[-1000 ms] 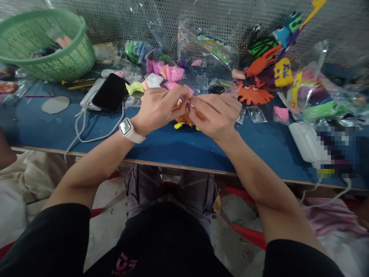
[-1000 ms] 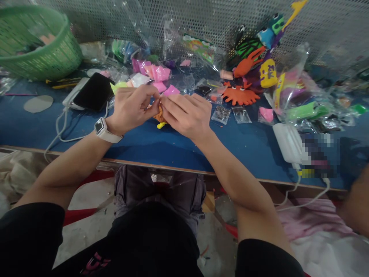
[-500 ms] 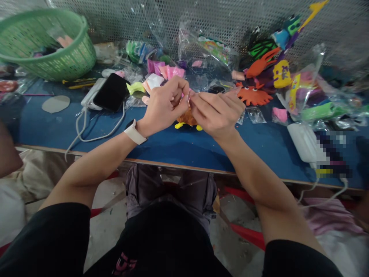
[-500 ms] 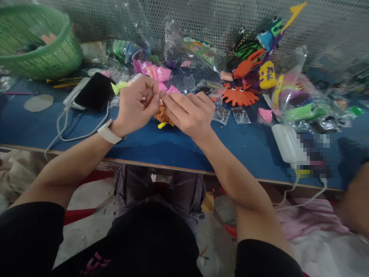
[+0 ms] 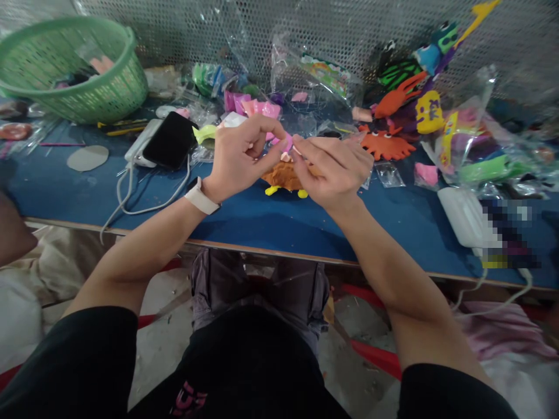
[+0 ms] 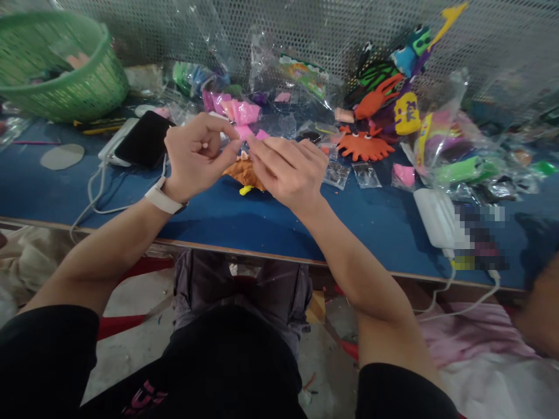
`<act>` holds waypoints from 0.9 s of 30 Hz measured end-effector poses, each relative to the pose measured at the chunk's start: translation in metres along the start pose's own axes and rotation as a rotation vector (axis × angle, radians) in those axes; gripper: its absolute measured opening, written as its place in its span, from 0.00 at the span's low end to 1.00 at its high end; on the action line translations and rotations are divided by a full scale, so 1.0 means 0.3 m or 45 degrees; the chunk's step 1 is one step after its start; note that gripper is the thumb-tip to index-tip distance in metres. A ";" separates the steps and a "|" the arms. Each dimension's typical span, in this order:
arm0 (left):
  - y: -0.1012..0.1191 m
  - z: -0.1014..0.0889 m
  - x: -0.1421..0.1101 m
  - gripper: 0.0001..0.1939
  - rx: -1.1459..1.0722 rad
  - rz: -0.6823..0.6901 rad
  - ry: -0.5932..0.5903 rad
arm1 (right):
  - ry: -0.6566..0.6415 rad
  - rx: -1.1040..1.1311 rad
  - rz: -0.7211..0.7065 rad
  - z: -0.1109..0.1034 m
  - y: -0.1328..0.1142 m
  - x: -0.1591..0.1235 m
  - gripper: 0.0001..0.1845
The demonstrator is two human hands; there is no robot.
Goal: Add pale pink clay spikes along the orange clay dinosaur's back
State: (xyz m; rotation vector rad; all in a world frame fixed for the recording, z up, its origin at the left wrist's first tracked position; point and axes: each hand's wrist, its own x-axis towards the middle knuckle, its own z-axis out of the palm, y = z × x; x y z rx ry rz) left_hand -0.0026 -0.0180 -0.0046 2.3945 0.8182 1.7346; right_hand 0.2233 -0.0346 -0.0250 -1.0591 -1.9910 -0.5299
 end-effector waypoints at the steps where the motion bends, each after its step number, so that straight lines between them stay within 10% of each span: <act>1: 0.004 0.001 -0.002 0.16 -0.006 0.006 -0.013 | -0.008 -0.004 -0.003 -0.001 0.000 0.000 0.20; 27: 0.022 0.032 -0.021 0.18 -0.050 0.018 0.058 | 0.004 -0.023 -0.037 0.013 0.005 -0.011 0.23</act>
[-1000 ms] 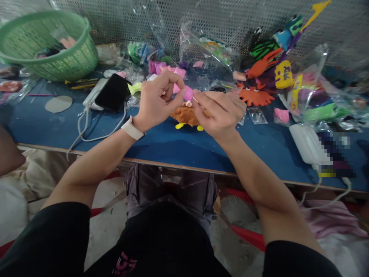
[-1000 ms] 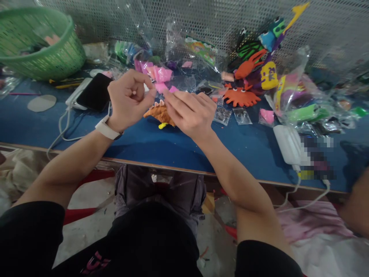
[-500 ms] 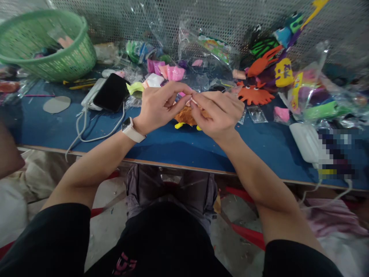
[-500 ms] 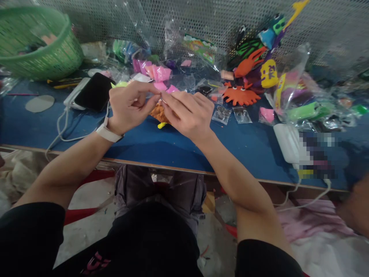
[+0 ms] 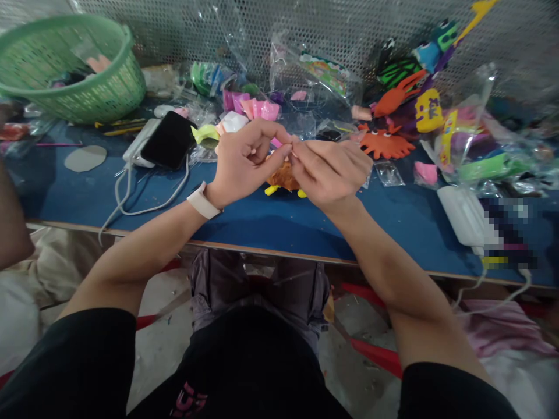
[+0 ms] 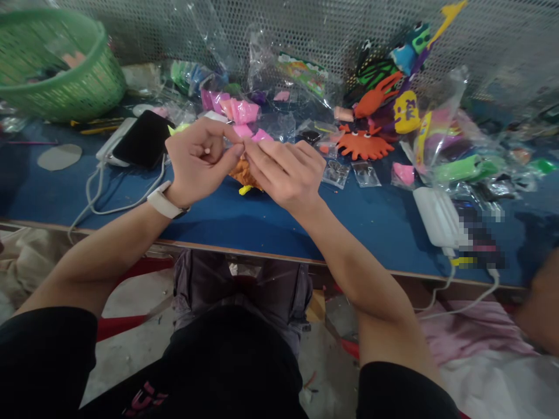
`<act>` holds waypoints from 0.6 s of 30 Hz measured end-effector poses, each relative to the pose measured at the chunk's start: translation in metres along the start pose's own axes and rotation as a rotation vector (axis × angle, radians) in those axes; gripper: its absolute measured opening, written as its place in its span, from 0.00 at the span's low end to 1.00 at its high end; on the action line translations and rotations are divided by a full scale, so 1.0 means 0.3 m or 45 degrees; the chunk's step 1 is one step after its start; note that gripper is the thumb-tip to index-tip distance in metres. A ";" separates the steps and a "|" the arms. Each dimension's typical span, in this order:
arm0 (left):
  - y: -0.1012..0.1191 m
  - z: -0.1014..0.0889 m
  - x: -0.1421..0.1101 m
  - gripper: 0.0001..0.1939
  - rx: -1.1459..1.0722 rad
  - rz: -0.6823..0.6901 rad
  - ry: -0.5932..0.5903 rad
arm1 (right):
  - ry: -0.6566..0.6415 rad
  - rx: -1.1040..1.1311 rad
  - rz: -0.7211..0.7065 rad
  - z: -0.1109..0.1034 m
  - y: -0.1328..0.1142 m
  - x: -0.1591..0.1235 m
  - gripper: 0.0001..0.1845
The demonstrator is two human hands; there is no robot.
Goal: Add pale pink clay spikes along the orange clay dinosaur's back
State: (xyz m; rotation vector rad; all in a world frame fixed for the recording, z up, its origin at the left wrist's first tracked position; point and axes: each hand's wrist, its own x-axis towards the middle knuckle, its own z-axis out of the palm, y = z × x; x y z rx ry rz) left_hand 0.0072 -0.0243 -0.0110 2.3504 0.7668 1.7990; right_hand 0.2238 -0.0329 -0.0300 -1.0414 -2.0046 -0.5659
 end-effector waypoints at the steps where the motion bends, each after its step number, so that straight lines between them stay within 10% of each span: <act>1: 0.002 0.005 -0.001 0.19 -0.024 -0.018 0.012 | -0.014 0.005 0.010 -0.001 0.001 -0.001 0.23; 18: 0.022 0.004 0.019 0.18 -0.363 -0.097 0.010 | 0.085 0.131 0.016 0.007 0.008 -0.001 0.26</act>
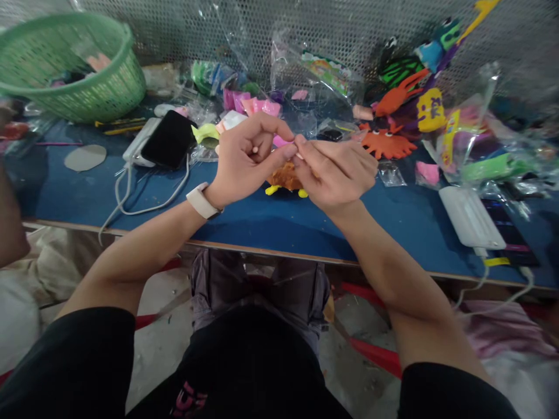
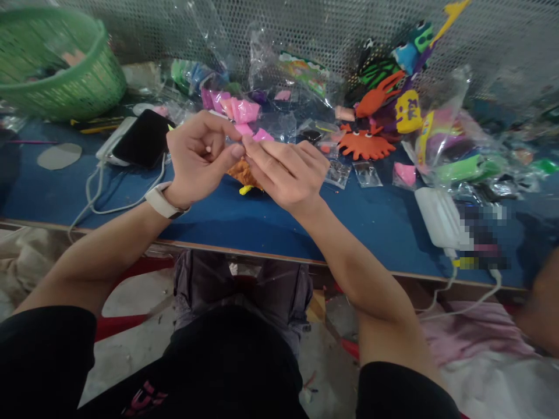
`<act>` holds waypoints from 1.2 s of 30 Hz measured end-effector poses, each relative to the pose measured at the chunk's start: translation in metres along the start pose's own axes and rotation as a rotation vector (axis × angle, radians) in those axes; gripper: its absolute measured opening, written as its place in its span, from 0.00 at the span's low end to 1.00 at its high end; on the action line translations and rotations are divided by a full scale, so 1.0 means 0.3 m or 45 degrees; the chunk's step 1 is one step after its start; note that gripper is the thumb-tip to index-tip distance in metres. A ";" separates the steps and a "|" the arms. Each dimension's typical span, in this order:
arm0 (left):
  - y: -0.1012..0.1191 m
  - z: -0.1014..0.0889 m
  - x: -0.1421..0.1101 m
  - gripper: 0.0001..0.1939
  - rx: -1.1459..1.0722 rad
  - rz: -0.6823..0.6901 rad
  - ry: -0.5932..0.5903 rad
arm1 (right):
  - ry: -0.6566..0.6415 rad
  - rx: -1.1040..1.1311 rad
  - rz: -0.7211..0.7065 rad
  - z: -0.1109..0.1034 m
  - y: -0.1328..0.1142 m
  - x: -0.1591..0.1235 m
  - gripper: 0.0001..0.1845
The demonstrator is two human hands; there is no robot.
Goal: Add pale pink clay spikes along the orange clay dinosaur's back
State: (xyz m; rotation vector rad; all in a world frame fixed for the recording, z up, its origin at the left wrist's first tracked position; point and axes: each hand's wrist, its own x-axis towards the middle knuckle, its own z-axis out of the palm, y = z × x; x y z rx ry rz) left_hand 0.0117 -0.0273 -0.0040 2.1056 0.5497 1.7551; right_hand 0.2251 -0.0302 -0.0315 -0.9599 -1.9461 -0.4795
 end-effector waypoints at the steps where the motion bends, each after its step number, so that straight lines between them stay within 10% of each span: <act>1: -0.002 -0.002 0.004 0.19 -0.035 -0.020 -0.022 | -0.006 0.011 0.005 0.000 -0.002 0.001 0.26; 20: -0.056 -0.001 0.002 0.23 -0.478 -0.367 -0.334 | 0.204 0.187 -0.067 0.019 0.014 0.017 0.19; 36: -0.040 0.021 -0.021 0.18 -0.176 -0.085 -0.130 | 0.071 0.102 -0.100 0.009 0.021 0.001 0.15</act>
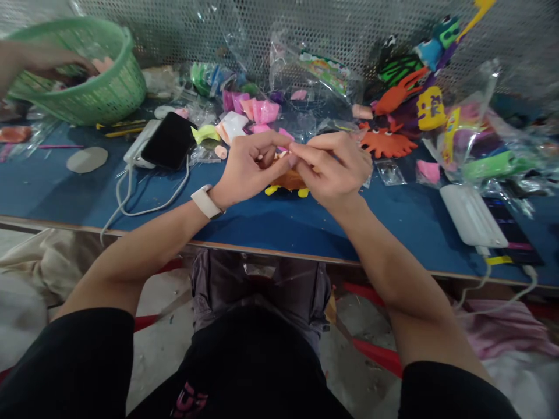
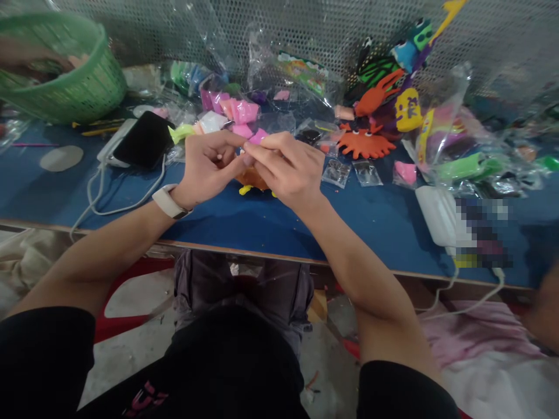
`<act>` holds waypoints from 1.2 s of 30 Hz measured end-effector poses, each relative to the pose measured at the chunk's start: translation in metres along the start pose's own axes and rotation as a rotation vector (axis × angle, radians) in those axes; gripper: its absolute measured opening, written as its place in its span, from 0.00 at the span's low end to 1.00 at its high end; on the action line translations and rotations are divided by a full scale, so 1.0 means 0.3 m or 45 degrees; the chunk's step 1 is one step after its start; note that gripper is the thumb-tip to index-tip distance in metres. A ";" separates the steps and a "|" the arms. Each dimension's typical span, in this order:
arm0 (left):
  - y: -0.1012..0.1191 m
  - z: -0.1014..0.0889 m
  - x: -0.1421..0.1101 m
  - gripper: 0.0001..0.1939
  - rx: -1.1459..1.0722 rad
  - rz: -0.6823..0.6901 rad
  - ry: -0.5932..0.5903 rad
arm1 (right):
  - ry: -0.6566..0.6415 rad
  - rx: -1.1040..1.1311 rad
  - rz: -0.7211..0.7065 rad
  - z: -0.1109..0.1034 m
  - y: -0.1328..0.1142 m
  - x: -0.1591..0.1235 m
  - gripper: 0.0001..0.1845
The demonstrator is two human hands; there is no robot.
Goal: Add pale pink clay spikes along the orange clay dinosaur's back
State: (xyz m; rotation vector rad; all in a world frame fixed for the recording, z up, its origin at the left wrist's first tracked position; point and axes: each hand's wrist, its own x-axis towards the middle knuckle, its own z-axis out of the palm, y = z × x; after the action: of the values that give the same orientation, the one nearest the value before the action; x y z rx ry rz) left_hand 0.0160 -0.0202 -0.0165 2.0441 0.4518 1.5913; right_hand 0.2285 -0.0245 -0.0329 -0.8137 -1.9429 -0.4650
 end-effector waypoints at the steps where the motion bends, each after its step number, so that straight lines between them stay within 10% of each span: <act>1: 0.002 0.000 0.000 0.17 -0.013 -0.003 -0.005 | -0.007 0.000 0.016 0.000 -0.001 0.000 0.15; 21: 0.002 -0.008 0.017 0.23 -0.276 -0.289 -0.186 | -0.095 0.128 0.133 0.000 0.010 0.014 0.18; 36: -0.011 0.007 0.004 0.20 -0.130 -0.166 -0.061 | -0.050 0.065 0.122 -0.007 -0.012 0.017 0.15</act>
State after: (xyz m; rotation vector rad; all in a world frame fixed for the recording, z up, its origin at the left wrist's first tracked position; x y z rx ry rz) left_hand 0.0185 -0.0173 -0.0177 1.9316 0.4663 1.4554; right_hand 0.2255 -0.0265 -0.0274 -0.8847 -1.9345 -0.3427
